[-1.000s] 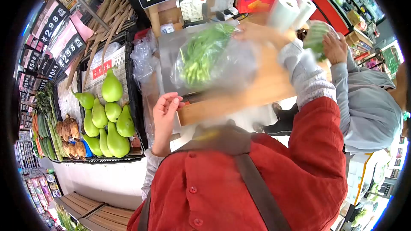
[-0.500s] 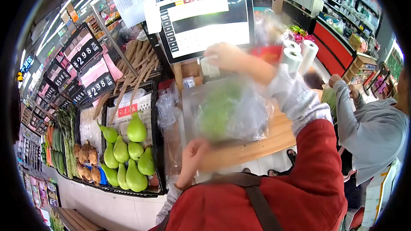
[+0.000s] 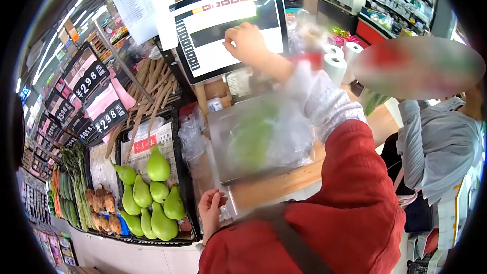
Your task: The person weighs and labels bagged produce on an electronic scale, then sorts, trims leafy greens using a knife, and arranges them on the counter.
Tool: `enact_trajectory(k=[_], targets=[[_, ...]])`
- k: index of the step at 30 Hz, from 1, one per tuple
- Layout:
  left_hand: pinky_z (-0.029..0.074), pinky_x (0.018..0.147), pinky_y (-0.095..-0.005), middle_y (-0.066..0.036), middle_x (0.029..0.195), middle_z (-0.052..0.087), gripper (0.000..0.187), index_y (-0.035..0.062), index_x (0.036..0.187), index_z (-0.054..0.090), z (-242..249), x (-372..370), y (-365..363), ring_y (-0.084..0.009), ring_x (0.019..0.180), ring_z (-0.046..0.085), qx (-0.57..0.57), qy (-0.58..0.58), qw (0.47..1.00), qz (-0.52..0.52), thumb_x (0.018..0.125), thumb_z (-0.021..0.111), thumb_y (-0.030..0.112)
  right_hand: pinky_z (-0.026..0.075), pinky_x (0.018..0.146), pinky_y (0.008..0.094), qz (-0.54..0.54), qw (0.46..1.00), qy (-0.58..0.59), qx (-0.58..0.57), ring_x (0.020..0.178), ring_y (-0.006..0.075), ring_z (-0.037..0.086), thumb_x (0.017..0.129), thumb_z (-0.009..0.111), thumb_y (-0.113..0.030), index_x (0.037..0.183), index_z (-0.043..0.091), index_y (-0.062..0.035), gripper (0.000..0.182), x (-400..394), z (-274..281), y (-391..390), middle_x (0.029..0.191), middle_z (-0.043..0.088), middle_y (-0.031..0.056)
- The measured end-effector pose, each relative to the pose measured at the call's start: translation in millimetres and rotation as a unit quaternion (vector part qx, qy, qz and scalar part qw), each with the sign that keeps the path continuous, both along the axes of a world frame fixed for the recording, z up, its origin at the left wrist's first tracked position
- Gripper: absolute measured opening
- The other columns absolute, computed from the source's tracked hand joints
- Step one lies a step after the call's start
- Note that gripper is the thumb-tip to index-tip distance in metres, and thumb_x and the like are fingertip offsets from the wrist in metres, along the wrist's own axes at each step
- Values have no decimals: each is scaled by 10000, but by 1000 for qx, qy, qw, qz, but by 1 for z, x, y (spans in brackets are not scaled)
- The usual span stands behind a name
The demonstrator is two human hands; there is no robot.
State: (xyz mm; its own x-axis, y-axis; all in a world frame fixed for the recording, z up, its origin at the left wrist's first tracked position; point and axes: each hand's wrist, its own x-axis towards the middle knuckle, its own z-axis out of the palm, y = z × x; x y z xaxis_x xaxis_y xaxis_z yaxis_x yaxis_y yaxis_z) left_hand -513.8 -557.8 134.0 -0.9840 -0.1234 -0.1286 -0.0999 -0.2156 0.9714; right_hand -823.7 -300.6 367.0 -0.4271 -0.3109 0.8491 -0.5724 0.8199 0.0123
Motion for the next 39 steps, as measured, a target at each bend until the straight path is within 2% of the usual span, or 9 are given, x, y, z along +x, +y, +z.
enact_trajectory(k=[4,9,14,18,20,24,28,34,39], targets=[[531,708,-271,-92,912,664,164,15,1046,587,-8,3,-9,-157,764,650,-22,-14,1000,14,940,562,138,442,780,404,-49,998,14,-48,845,286,586,782,662,-258,703,636,-104,175,-12,6,35,740,647,51],[534,710,-277,-94,909,665,164,10,1036,586,-16,-5,-5,-161,758,653,-9,-21,1000,14,941,563,142,397,961,424,-111,993,7,37,1176,314,483,854,598,-251,980,640,-112,192,-14,13,48,1136,611,84],[524,712,-275,-80,900,662,149,8,1015,586,-14,-17,8,-145,765,641,-32,-19,999,-15,943,555,135,356,1002,463,-97,988,93,79,1224,330,462,795,647,-281,921,678,-124,204,-41,9,49,1220,589,71],[502,743,-270,-53,881,650,148,10,1009,586,-7,-21,16,-125,793,608,-60,-7,998,-33,943,553,138,417,917,487,-101,990,22,94,1099,316,553,780,650,-285,907,686,-130,204,-33,8,55,1051,656,61],[500,752,-268,-51,896,652,156,11,1027,588,-1,-23,21,-122,794,605,-64,-18,997,-27,941,556,137,484,722,308,-67,954,245,158,785,194,609,855,643,-261,901,658,-61,206,-19,6,66,835,650,90],[496,765,-265,-61,932,652,164,9,1049,587,2,-33,30,-124,803,606,-26,-10,999,-41,941,554,128,433,940,425,25,958,-272,-88,1023,316,589,804,675,-270,904,660,-59,233,76,-6,83,929,649,149],[491,790,-255,-81,953,639,175,-21,1069,573,17,-44,37,-142,866,619,23,-10,997,-68,912,585,55,421,570,187,34,891,-382,-244,609,45,512,950,559,-236,842,626,-16,253,151,-78,153,691,573,-24],[469,778,-205,-53,911,643,122,-24,1009,588,28,-69,53,-89,841,598,-42,110,993,-32,895,600,18,471,629,220,-227,767,-539,-265,664,101,587,914,588,-190,967,657,2,210,246,-263,250,744,638,37],[444,743,-197,-53,962,632,127,-18,1006,605,38,-92,66,-74,796,557,-137,196,971,-19,894,605,42,486,838,347,-179,810,-505,-239,987,258,608,827,628,-121,1217,544,0,417,274,-296,181,1119,611,165]])
